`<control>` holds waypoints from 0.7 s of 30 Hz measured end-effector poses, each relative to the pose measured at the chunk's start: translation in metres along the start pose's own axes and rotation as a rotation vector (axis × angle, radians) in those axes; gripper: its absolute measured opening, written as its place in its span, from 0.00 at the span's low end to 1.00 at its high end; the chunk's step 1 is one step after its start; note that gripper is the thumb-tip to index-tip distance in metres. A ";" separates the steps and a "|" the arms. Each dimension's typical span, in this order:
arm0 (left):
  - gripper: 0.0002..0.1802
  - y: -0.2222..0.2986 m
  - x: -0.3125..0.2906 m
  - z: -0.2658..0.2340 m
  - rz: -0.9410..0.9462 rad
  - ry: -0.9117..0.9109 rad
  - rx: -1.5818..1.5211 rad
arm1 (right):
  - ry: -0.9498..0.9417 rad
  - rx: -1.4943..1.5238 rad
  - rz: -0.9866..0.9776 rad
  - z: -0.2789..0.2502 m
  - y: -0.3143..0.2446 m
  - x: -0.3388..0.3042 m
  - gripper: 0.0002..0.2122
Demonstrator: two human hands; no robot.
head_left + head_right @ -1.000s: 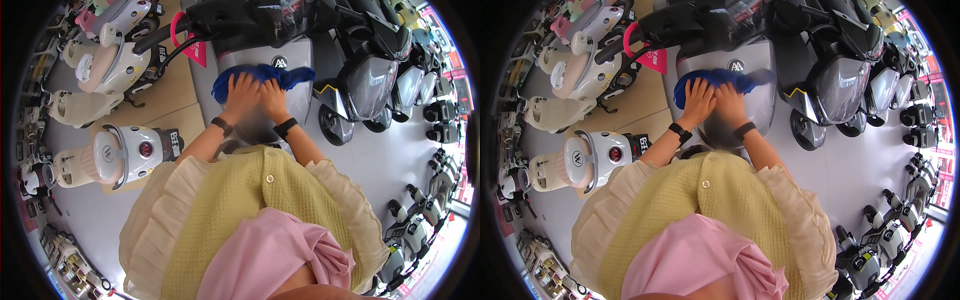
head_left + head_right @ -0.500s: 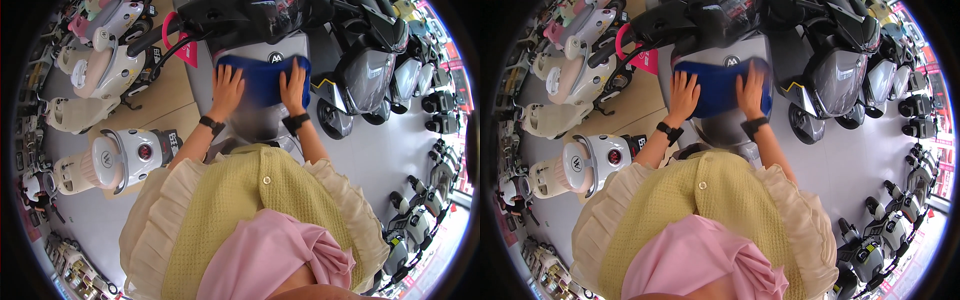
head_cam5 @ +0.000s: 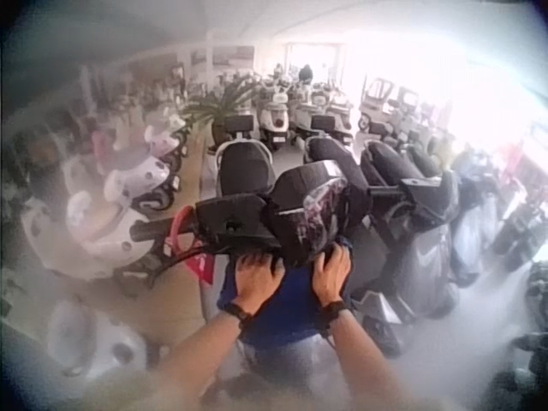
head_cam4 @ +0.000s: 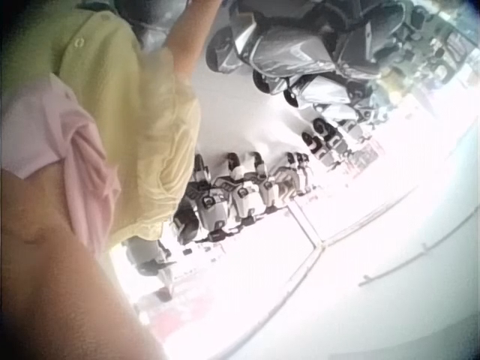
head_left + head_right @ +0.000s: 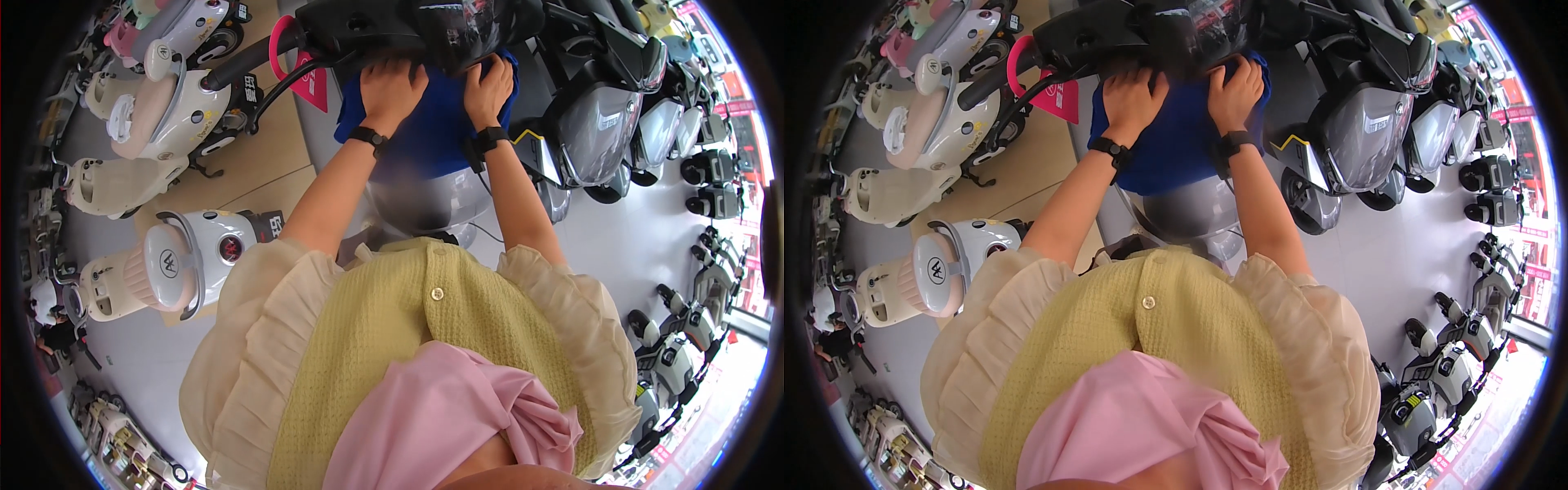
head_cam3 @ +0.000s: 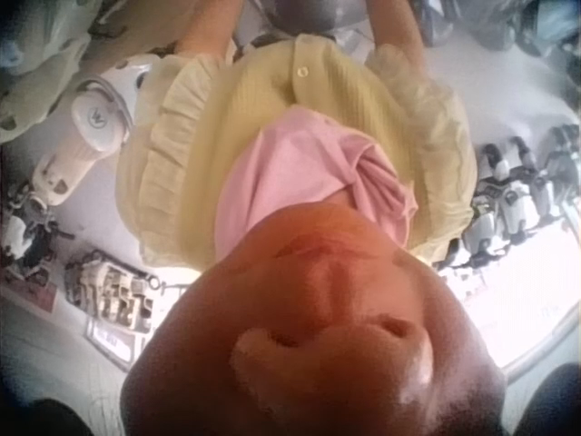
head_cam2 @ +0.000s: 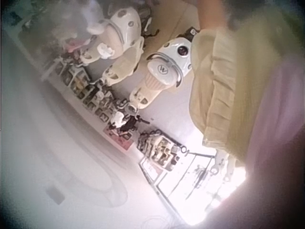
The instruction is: Cleaning the handlebars, seat, and body of electric scooters in a showroom using a blue cloth.
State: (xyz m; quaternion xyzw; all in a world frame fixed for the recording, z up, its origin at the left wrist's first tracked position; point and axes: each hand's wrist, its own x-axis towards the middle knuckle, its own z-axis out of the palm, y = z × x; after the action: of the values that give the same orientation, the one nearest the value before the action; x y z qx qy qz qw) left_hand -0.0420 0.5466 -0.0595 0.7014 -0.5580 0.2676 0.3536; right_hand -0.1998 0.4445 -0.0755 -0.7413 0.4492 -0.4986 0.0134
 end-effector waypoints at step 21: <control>0.55 0.016 -0.176 -0.055 -0.400 -0.231 -0.398 | -0.237 -0.078 0.242 -0.073 0.021 -0.158 0.31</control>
State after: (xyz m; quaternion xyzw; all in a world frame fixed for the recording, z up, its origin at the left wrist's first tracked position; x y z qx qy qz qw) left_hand -0.0982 0.6929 -0.1588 0.7402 -0.4867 -0.0033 0.4640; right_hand -0.2843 0.5703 -0.1632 -0.7353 0.5494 -0.3847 0.0976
